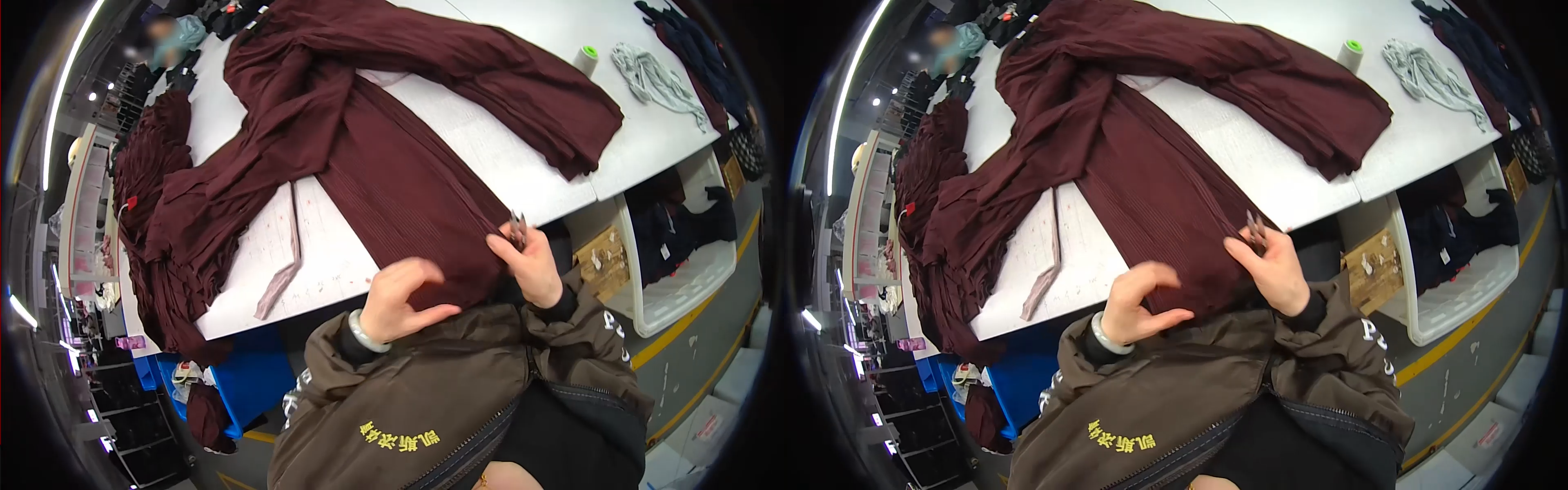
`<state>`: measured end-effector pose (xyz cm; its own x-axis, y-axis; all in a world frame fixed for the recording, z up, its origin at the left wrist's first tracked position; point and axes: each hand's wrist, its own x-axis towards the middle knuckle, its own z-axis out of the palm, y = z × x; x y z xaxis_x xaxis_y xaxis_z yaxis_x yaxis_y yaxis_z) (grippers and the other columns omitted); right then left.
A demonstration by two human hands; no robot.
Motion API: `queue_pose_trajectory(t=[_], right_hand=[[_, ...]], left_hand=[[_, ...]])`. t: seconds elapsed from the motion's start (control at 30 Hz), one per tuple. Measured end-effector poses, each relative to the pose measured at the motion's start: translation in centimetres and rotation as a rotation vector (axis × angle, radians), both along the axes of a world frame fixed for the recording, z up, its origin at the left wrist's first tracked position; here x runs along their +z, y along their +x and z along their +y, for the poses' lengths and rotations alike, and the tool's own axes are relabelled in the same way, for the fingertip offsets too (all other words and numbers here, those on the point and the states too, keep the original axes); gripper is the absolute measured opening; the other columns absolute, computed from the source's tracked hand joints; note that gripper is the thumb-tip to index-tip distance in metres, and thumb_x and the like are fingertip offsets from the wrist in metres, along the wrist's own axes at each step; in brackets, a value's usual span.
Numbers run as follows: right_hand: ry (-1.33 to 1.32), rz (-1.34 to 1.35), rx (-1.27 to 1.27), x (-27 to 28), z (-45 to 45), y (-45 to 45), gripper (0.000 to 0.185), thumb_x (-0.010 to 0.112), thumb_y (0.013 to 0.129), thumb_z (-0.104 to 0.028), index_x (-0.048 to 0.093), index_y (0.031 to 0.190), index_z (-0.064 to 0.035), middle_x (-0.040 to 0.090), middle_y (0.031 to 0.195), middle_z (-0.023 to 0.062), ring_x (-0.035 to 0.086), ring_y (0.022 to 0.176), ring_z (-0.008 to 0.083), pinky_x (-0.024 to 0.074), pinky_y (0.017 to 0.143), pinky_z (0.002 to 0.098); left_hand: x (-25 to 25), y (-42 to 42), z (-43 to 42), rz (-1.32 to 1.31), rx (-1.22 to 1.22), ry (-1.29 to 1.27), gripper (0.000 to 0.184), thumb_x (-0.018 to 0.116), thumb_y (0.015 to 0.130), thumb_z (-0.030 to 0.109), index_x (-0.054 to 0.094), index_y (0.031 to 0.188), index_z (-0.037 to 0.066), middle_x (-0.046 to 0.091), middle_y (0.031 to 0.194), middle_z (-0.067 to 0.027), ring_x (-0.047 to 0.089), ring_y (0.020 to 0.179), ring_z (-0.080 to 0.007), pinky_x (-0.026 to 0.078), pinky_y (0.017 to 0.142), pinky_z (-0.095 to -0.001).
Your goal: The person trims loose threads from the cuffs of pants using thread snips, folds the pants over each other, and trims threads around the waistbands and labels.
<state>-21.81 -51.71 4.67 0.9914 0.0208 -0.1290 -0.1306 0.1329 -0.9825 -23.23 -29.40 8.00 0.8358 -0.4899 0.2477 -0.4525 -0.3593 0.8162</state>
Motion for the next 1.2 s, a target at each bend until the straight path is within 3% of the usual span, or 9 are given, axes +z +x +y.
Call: queue_pose_trajectory(t=[0.07, 0.13, 0.3, 0.47, 0.83, 0.97, 1.0, 1.13, 1.2], right_hand=[[0.046, 0.051, -0.012, 1.5, 1.0, -0.1, 0.007, 0.061, 0.086, -0.011, 0.057, 0.082, -0.0062, 0.048, 0.066, -0.0038, 0.035, 0.053, 0.0033, 0.0267, 0.048, 0.0175], [0.375, 0.122, -0.003, 2.4, 1.1, -0.3, 0.006, 0.060, 0.087, -0.011, 0.061, 0.089, -0.0046, 0.049, 0.064, -0.0024, 0.032, 0.048, 0.0027, 0.0238, 0.045, 0.0163], [0.607, 0.137, 0.094, 3.4, -0.1, -0.6, 0.013, 0.062, 0.088, -0.010, 0.063, 0.096, 0.0009, 0.054, 0.073, -0.0021, 0.038, 0.055, 0.0019, 0.0278, 0.049, 0.0143], [0.084, -0.266, 0.019, 2.1, 1.5, -0.9, 0.015, 0.058, 0.089, -0.004, 0.063, 0.101, 0.0017, 0.053, 0.073, -0.0019, 0.038, 0.055, 0.0019, 0.0292, 0.049, 0.0155], [0.243, -0.141, 0.001, 2.1, 1.4, -0.1, 0.009, 0.057, 0.090, -0.006, 0.062, 0.096, -0.0009, 0.050, 0.073, -0.0030, 0.037, 0.056, 0.0017, 0.0305, 0.050, 0.0155], [0.643, 0.163, 0.059, 0.0, 0.9, 1.3, 0.010, 0.052, 0.093, -0.010, 0.059, 0.096, -0.0035, 0.053, 0.079, -0.0020, 0.039, 0.057, 0.0021, 0.0283, 0.045, 0.0141], [0.644, 0.165, 0.067, -0.2, 1.0, 1.4, 0.010, 0.052, 0.093, -0.010, 0.059, 0.096, -0.0035, 0.053, 0.079, -0.0020, 0.039, 0.057, 0.0021, 0.0283, 0.045, 0.0141], [0.392, 0.064, 0.007, -0.6, 1.2, 1.8, 0.010, 0.049, 0.096, -0.015, 0.056, 0.096, -0.0070, 0.048, 0.073, -0.0050, 0.037, 0.054, 0.0012, 0.0271, 0.043, 0.0137], [0.374, 0.028, -0.032, -0.8, 1.0, 1.8, 0.011, 0.051, 0.095, -0.015, 0.057, 0.095, -0.0068, 0.047, 0.073, -0.0052, 0.035, 0.053, 0.0013, 0.0269, 0.043, 0.0135]], left_hand=[[0.2, 0.7, -3.9, -0.179, 0.061, -0.143, 0.028, 0.079, 0.064, 0.012, 0.060, 0.083, 0.004, 0.061, 0.082, -0.0058, 0.055, 0.065, -0.0196, 0.046, 0.062, -0.0282], [0.1, 0.9, -6.1, -0.367, 0.259, -0.038, 0.025, 0.076, 0.066, 0.006, 0.062, 0.085, 0.001, 0.063, 0.084, -0.0071, 0.057, 0.066, -0.0189, 0.047, 0.061, -0.0268], [-0.7, 1.7, -6.4, -0.322, 0.307, -0.174, 0.022, 0.072, 0.068, -0.001, 0.064, 0.088, 0.000, 0.064, 0.089, -0.0080, 0.058, 0.067, -0.0198, 0.047, 0.062, -0.0249], [-1.2, 1.5, -5.5, -0.137, 0.243, -0.245, 0.018, 0.066, 0.072, -0.008, 0.066, 0.090, -0.004, 0.066, 0.091, -0.0101, 0.057, 0.071, -0.0167, 0.047, 0.064, -0.0250], [-1.3, 2.1, -6.1, -0.203, 0.319, -0.220, 0.018, 0.063, 0.074, -0.008, 0.058, 0.090, -0.001, 0.061, 0.087, -0.0079, 0.054, 0.067, -0.0150, 0.044, 0.063, -0.0239], [-1.4, 3.1, -4.3, 0.478, 0.432, -0.821, 0.019, 0.063, 0.075, -0.007, 0.056, 0.090, 0.002, 0.057, 0.082, -0.0068, 0.050, 0.066, -0.0154, 0.043, 0.062, -0.0245], [-1.3, 3.0, -3.9, 0.474, 0.440, -0.821, 0.019, 0.063, 0.075, -0.007, 0.056, 0.090, 0.002, 0.057, 0.082, -0.0068, 0.050, 0.066, -0.0154, 0.043, 0.062, -0.0245], [-0.5, 1.6, -2.4, 0.148, 0.431, -0.248, 0.017, 0.061, 0.076, -0.006, 0.056, 0.090, 0.003, 0.055, 0.077, -0.0051, 0.047, 0.063, -0.0136, 0.041, 0.060, -0.0242], [-1.2, 0.4, -1.2, -0.212, 0.525, 0.145, 0.018, 0.061, 0.078, -0.005, 0.055, 0.093, 0.002, 0.054, 0.074, -0.0035, 0.047, 0.061, -0.0135, 0.043, 0.061, -0.0234]])
